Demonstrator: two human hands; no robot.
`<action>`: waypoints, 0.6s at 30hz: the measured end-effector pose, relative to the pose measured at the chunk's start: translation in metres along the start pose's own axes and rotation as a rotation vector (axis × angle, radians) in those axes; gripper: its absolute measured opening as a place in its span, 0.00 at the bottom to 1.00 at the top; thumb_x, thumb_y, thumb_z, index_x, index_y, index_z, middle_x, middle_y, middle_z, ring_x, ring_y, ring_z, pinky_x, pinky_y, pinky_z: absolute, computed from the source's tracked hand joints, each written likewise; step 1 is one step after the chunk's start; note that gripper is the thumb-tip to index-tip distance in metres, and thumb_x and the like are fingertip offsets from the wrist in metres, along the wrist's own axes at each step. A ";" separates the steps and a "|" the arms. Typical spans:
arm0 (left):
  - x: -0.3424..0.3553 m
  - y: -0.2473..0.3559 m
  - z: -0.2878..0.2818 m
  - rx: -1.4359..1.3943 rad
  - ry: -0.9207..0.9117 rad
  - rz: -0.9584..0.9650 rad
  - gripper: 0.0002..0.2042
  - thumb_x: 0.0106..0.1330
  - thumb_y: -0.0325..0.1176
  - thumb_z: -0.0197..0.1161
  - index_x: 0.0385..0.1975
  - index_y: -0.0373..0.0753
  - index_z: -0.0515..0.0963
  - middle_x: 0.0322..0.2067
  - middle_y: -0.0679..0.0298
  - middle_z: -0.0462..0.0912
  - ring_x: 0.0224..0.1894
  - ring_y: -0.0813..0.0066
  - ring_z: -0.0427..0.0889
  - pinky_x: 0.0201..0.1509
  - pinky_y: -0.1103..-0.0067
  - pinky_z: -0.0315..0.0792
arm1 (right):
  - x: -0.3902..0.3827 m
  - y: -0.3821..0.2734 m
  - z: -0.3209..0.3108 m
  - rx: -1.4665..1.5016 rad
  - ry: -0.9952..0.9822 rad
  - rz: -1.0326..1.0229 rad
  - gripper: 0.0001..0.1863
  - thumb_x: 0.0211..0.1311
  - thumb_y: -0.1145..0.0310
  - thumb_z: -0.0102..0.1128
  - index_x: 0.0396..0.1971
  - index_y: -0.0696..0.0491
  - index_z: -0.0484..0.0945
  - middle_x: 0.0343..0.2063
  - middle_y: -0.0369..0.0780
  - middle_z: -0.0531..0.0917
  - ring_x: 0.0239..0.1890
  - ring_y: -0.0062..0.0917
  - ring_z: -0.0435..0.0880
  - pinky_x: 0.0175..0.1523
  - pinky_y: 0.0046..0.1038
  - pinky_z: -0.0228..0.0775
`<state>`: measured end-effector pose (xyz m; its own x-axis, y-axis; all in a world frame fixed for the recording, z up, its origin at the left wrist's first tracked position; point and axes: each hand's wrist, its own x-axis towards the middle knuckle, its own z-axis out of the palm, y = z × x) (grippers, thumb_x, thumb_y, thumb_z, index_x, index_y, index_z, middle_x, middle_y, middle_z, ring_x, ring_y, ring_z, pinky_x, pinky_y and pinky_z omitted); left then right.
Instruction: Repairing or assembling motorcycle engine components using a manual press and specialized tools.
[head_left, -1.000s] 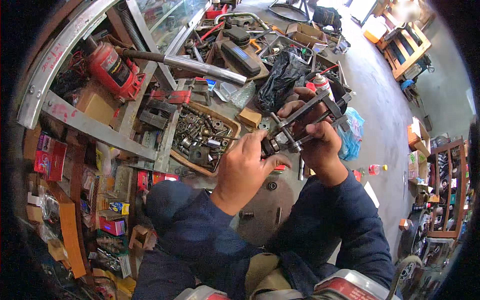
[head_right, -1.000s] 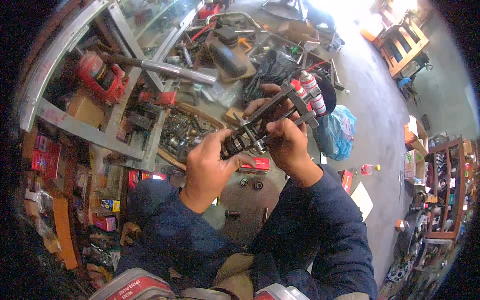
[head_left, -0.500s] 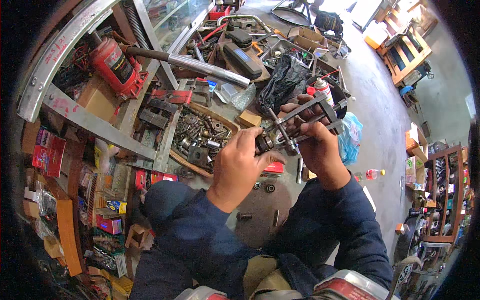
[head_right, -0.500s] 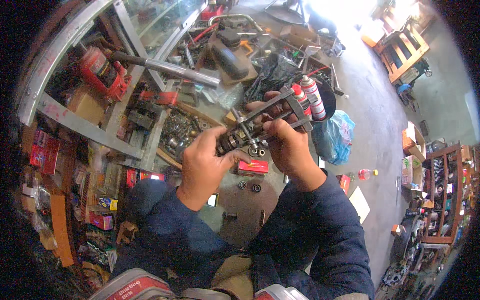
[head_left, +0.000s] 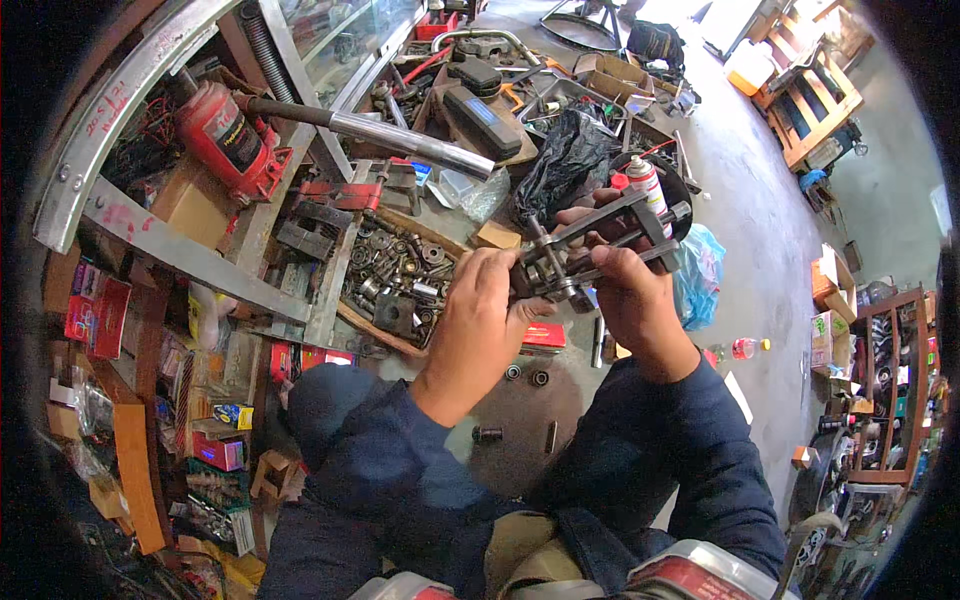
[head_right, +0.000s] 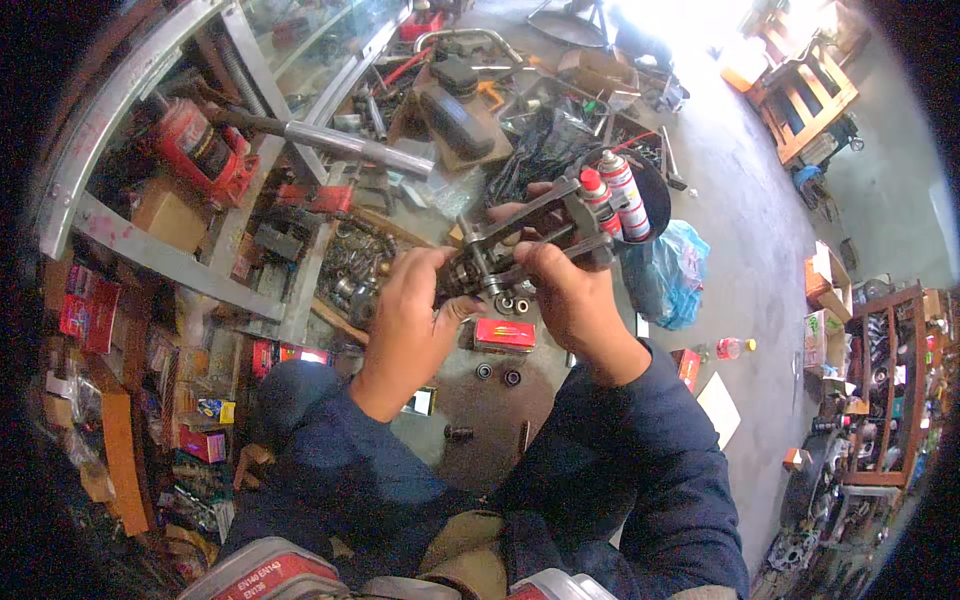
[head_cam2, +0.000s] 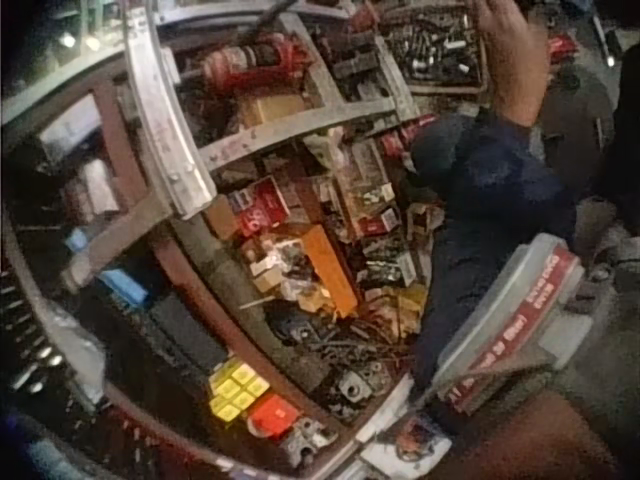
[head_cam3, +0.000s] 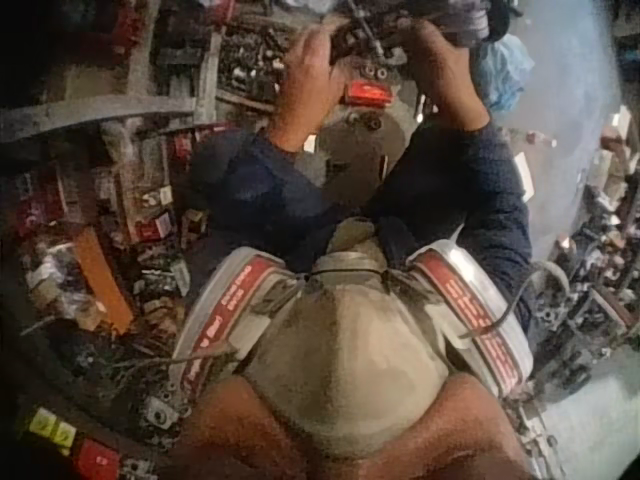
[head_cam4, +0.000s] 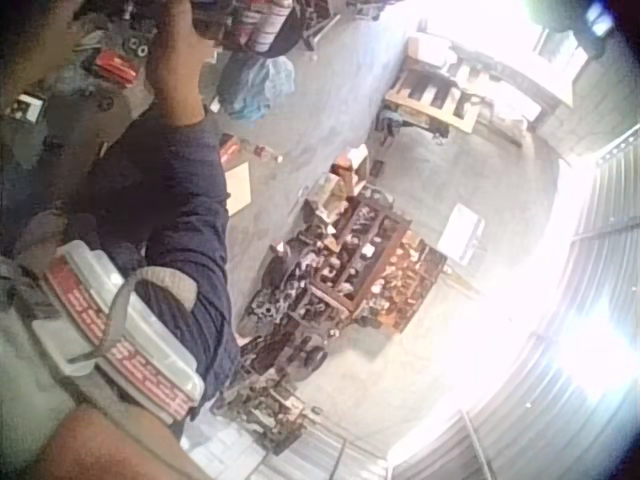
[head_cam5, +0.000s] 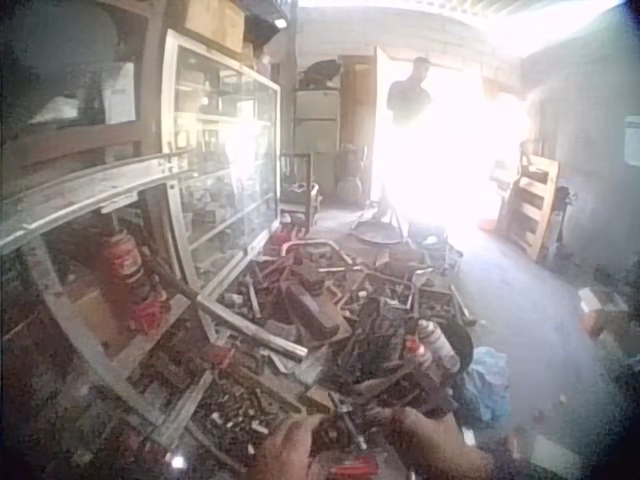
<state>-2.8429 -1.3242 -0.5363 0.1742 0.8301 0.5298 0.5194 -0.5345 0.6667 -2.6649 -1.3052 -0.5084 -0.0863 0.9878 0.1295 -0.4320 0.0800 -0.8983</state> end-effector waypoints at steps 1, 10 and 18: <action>0.000 0.000 0.000 0.037 -0.028 0.012 0.24 0.53 0.35 0.68 0.46 0.29 0.68 0.40 0.49 0.74 0.46 0.49 0.72 0.50 0.64 0.68 | 0.000 0.000 0.001 -0.036 0.000 -0.006 0.31 0.49 0.72 0.57 0.57 0.58 0.62 0.48 0.49 0.77 0.51 0.37 0.77 0.60 0.39 0.66; -0.004 0.003 0.002 0.031 -0.075 0.088 0.25 0.53 0.32 0.68 0.48 0.28 0.67 0.41 0.47 0.73 0.47 0.50 0.73 0.52 0.64 0.68 | 0.002 0.005 0.003 0.083 0.069 -0.069 0.21 0.53 0.73 0.53 0.48 0.59 0.66 0.40 0.47 0.80 0.44 0.33 0.80 0.52 0.35 0.72; -0.010 0.009 0.012 0.043 -0.082 0.132 0.26 0.55 0.37 0.69 0.48 0.27 0.67 0.40 0.47 0.73 0.44 0.49 0.77 0.47 0.67 0.73 | 0.004 0.019 0.001 0.180 0.144 -0.107 0.11 0.55 0.73 0.53 0.38 0.58 0.69 0.30 0.44 0.79 0.35 0.32 0.82 0.46 0.33 0.75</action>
<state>-2.8297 -1.3355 -0.5420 0.3102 0.7645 0.5652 0.5224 -0.6337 0.5705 -2.6745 -1.2995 -0.5246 0.0911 0.9849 0.1471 -0.5860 0.1725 -0.7917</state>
